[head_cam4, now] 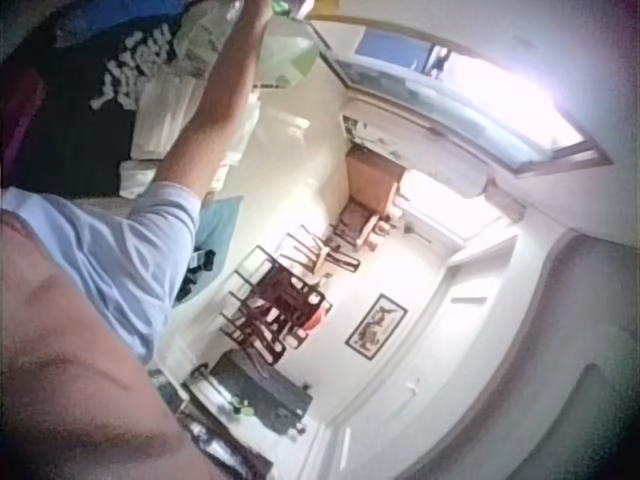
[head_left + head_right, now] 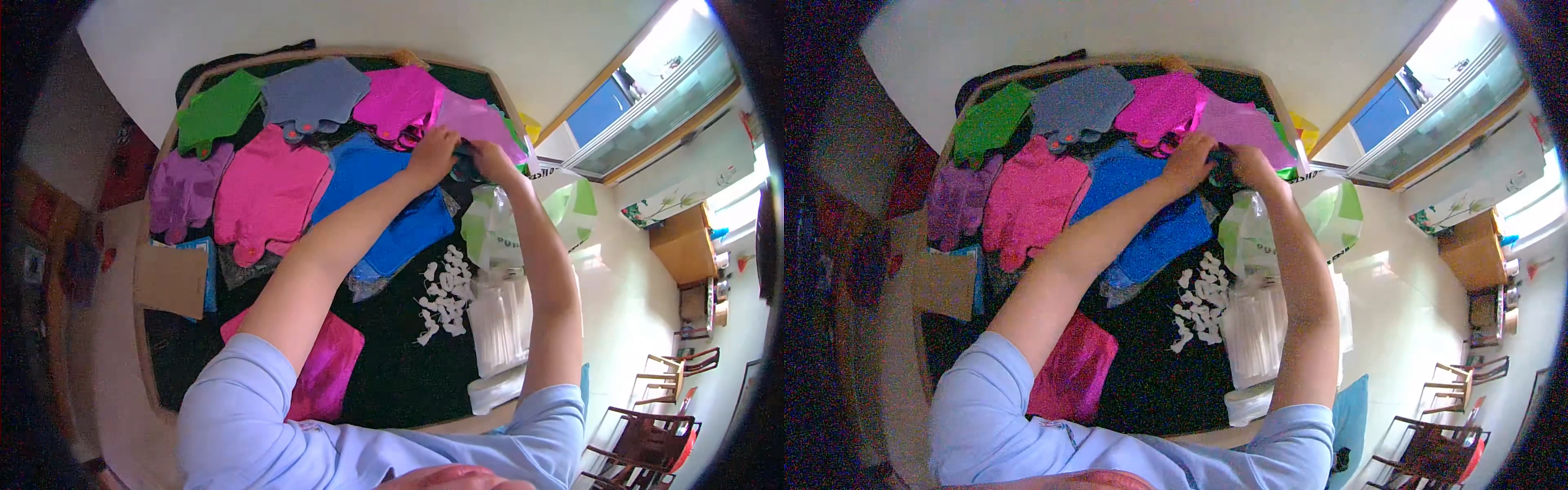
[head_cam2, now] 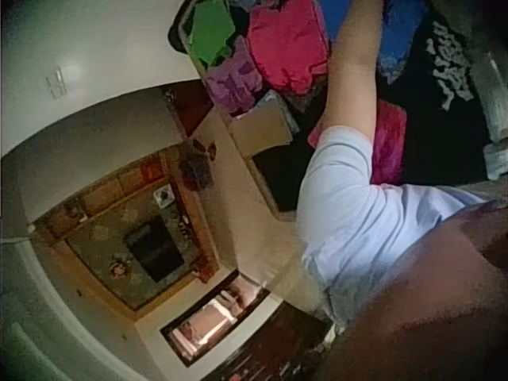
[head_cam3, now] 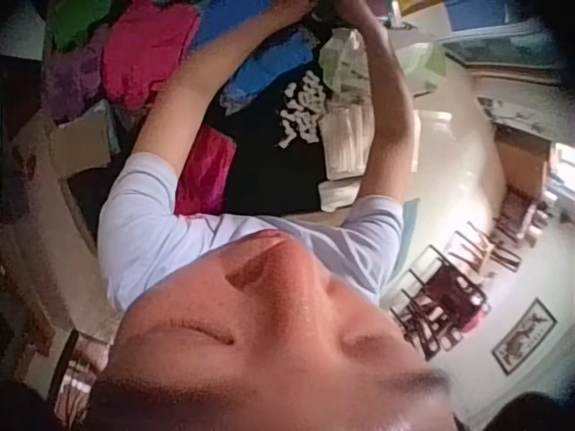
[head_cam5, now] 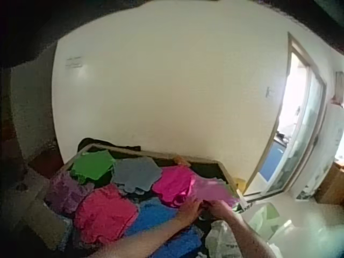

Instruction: Folding various colored pieces of fabric on a table.

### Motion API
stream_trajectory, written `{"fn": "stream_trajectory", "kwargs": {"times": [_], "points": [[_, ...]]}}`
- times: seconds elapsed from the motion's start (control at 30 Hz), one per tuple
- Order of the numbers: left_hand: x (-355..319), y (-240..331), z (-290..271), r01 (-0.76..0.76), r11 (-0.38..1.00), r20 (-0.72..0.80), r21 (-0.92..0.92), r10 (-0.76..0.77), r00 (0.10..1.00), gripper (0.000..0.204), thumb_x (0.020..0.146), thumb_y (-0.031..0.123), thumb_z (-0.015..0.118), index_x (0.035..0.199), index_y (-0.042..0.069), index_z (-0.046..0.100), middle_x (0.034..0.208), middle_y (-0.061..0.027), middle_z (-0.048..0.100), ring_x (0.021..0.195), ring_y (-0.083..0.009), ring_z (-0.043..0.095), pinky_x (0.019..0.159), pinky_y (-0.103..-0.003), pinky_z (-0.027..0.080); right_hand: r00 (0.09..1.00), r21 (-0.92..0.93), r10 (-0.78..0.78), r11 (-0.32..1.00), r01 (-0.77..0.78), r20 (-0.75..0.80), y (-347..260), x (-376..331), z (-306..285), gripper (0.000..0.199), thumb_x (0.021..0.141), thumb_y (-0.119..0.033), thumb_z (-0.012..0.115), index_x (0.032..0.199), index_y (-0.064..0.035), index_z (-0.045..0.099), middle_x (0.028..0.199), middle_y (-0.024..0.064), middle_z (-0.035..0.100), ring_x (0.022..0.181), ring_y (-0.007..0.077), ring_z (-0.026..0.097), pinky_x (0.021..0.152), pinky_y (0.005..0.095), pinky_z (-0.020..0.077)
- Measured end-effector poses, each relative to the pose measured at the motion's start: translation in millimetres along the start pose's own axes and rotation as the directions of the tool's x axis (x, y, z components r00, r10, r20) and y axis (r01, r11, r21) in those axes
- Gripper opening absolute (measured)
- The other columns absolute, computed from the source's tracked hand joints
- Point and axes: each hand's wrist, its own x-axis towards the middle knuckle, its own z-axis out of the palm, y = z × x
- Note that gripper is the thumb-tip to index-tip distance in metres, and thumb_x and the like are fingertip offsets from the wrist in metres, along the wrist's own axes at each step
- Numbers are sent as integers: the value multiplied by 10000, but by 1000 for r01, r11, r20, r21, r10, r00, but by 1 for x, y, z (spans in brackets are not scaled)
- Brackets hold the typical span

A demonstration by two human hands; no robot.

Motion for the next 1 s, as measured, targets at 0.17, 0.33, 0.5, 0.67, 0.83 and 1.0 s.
{"fn": "stream_trajectory", "kwargs": {"times": [0.17,0.33,0.5,0.67,0.83,1.0], "points": [[-17,-15,12,-101,916,97,388,68,993,448,804,308,547,1211,134,478,1268,-105,451,1196,-303,383,983,-506,286,928,-132,278,939,-317,-246,-27,28,-64,213,853,-136,429,970,-36,577,894,249,582,827,429,564,691,493,457],[-20,-24,19,-101,922,284,374,-10,959,451,859,372,452,1257,159,449,1337,-88,396,1247,-293,336,987,-578,231,803,-106,295,909,-403,-518,-12,35,-140,269,875,-207,393,970,-23,565,854,261,581,831,443,553,683,504,449],[-14,-17,15,-72,922,377,381,-84,922,465,870,386,435,1283,173,416,1367,-85,360,1280,-294,294,1004,-587,195,706,-195,188,884,-424,-683,45,14,-203,269,819,-223,455,822,11,588,789,248,593,754,414,579,641,490,450],[-15,-16,13,-70,930,377,360,-76,923,465,877,403,416,1282,175,416,1360,-87,365,1280,-287,293,988,-590,220,561,-243,72,850,-468,-825,72,-16,-247,308,824,-270,469,846,10,597,775,240,608,759,422,582,670,493,446],[-14,-13,9,-22,942,408,335,-124,905,471,882,401,418,1298,182,395,1388,-74,326,1301,-274,258,1007,-602,175,324,183,493,731,-657,-807,63,-32,-270,512,863,-478,382,926,-45,648,822,236,621,831,421,584,750,476,442],[-14,-9,12,-54,935,400,351,-97,911,473,878,397,419,1299,182,392,1384,-77,329,1300,-270,258,1005,-600,181,343,169,482,743,-647,-806,83,-43,-275,598,848,-533,396,890,13,636,767,221,610,763,360,580,692,439,425]]}}
